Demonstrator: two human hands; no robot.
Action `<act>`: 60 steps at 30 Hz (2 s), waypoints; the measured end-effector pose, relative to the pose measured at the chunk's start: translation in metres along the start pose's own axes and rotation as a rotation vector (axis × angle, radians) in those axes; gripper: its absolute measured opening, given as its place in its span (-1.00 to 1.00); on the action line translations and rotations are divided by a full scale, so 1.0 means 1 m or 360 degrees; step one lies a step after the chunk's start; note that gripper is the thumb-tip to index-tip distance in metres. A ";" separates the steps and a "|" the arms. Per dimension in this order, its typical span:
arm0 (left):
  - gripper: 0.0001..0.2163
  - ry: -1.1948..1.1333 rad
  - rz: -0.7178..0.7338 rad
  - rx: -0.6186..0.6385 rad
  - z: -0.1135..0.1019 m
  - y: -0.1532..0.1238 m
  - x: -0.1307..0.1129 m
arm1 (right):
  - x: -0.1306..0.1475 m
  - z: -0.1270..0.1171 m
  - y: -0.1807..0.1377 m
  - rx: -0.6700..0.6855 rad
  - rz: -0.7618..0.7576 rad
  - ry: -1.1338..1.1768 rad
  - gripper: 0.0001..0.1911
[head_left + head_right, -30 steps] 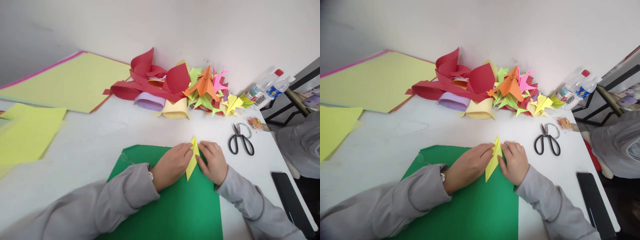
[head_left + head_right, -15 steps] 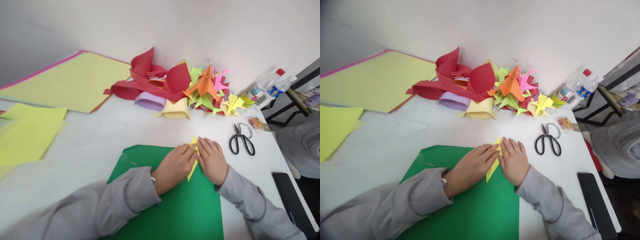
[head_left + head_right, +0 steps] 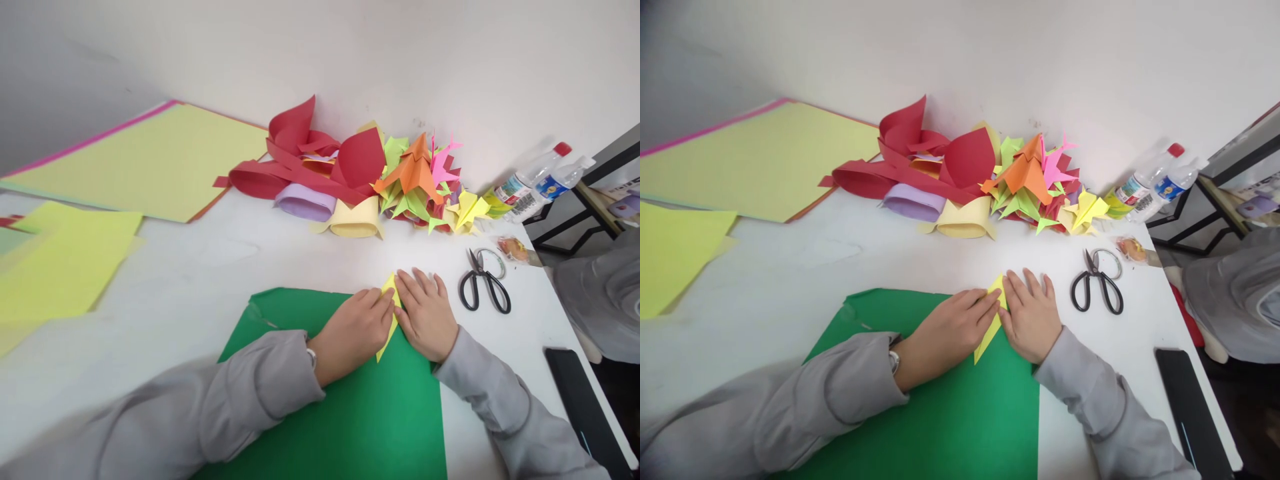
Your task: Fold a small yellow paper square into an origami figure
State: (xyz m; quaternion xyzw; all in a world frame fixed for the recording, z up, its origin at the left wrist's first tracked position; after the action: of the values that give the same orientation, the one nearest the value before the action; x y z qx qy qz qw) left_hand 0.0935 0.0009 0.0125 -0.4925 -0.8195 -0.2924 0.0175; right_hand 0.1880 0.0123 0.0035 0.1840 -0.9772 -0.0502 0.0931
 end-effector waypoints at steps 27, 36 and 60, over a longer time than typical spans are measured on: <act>-0.77 0.0061 -0.0035 0.0109 0.000 0.001 -0.002 | -0.018 -0.005 0.021 -0.0016 0.0051 -0.0006 -0.58; -0.79 0.0055 -0.0040 0.0079 0.001 0.001 -0.003 | -0.017 -0.007 0.019 -0.0081 -0.0023 0.0013 -0.64; -0.77 0.0008 -0.0122 0.0179 -0.001 0.003 0.001 | -0.018 -0.009 0.016 -0.0187 -0.0085 0.0111 -0.68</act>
State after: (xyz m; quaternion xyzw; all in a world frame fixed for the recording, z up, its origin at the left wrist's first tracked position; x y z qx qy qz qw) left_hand 0.0955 0.0019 0.0152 -0.4582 -0.8529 -0.2477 0.0358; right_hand 0.2012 0.0329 0.0115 0.2057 -0.9635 -0.1034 0.1365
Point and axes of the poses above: each hand's wrist, its own y-axis towards the middle knuckle, its own z-axis out of the palm, x = y × z, the point moved 7 cm from there along y, towards the middle knuckle, and after that the axes turned 11 degrees about y, right-handed, at the moved point
